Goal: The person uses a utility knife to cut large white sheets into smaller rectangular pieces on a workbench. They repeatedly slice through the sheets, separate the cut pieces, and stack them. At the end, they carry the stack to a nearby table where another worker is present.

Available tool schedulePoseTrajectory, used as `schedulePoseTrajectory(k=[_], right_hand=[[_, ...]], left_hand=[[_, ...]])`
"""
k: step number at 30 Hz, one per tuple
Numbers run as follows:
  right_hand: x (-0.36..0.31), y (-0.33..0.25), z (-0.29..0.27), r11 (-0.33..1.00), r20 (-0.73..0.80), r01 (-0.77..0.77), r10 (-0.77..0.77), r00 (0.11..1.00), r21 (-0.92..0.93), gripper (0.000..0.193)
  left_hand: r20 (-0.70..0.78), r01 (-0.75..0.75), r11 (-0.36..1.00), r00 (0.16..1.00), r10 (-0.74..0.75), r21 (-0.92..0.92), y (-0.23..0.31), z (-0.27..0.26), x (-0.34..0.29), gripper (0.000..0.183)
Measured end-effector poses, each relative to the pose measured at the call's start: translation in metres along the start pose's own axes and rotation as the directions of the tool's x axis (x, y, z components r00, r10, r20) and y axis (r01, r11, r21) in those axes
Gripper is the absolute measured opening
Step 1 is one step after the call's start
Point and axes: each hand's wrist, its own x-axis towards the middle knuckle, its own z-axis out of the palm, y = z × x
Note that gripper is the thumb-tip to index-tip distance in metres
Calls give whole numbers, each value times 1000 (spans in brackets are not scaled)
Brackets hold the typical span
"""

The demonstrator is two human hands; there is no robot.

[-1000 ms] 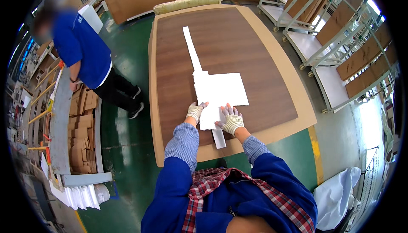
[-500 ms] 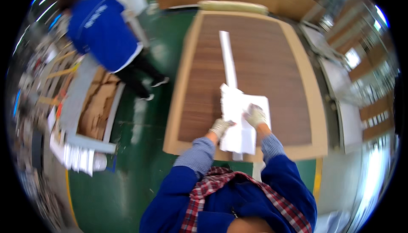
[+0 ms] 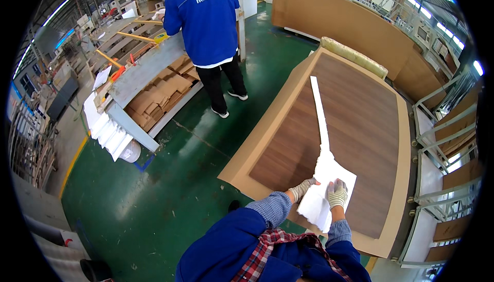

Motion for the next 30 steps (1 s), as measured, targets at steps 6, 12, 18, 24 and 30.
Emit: schedulePoseTrajectory(k=[6,12,18,24,30], right_hand=[[1,-17,-13,997,52,-68,70,996,-37,42],[28,-18,2,965,2,-121,125,992,-232,43],[27,-56,3,985,-155,-112,91,984,-134,50],[-10,-151,69,787,-91,13,56,994,616,40],[-34,-313,152,102,731,-725,-147,666,681,23]], left_hand=[[-187,-134,965,966,177,225,1,-33,18,46],[-187,-108,517,854,485,849,34,-27,25,53],[-220,-82,384,702,678,920,66,-26,-63,54],[244,-389,187,818,521,902,57,-48,-162,59],[242,-368,38,681,691,929,116,-100,-263,52]])
